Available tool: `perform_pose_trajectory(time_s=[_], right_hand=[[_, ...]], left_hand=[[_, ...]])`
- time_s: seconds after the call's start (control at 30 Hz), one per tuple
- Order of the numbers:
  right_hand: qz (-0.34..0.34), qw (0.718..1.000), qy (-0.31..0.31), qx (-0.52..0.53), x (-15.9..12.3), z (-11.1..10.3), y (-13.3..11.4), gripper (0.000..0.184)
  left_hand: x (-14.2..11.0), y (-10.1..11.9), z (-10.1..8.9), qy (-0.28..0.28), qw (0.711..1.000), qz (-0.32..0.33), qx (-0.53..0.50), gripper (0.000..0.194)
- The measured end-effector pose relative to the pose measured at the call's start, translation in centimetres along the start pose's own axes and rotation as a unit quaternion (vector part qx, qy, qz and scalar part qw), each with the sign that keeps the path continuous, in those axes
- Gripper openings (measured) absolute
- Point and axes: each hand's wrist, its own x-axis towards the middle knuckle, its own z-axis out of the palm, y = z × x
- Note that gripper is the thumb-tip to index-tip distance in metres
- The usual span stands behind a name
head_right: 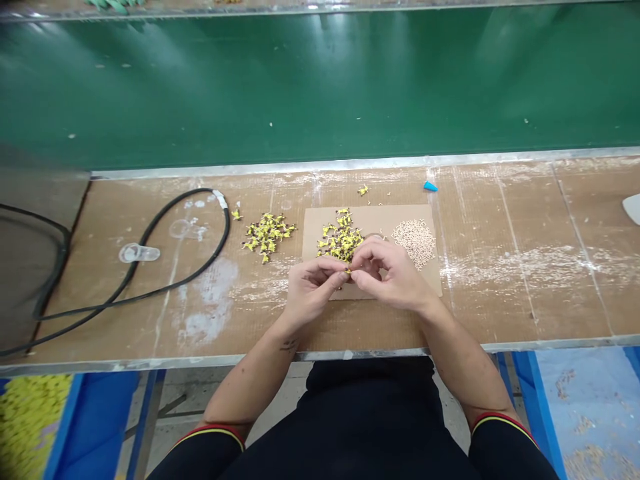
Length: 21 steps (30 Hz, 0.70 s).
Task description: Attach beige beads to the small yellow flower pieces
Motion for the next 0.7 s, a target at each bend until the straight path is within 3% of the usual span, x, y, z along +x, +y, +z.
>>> perform_pose_trajectory(time_s=[0.07,0.13,0.23,0.3,0.43,0.53,0.6,0.67,0.7], right_hand=[[-0.019,0.999,0.048,0.013,-0.4,-1.1,-0.1,0.01],[-0.035,0.989,0.144,-0.003,-0.7,-2.5,0.0,0.015],[-0.02,0.961,0.248,-0.119,-1.0,-4.5,0.5,0.019],[-0.004,0.942,0.258,-0.214,-0.9,-5.4,0.8,0.019],[0.012,0.916,0.226,-0.331,-1.0,-6.9,1.1,0.02],[0.03,0.904,0.187,-0.383,-1.3,-8.5,1.8,0.021],[0.039,0.901,0.127,-0.413,-1.6,-9.6,2.8,0.023],[0.035,0.901,0.049,-0.429,-1.9,-10.2,4.1,0.028],[0.033,0.9,0.017,-0.434,-2.0,-10.3,4.7,0.026]], left_hand=[[0.7,0.0,-1.1,0.042,0.999,0.012,0.015,0.017],[1.6,-0.1,-3.1,0.127,0.988,0.055,0.074,0.012],[3.0,-0.7,-7.1,0.268,0.927,0.103,0.242,0.009],[3.7,-1.2,-9.7,0.295,0.884,0.074,0.355,0.009],[4.2,-1.9,-12.8,0.317,0.832,0.016,0.455,0.013],[4.0,-1.6,-12.9,0.374,0.81,0.063,0.448,0.029],[3.6,-0.9,-12.3,0.407,0.796,0.102,0.437,0.03],[3.1,-0.3,-11.3,0.365,0.815,0.133,0.429,0.02],[2.9,0.0,-10.7,0.297,0.841,0.144,0.429,0.015]])
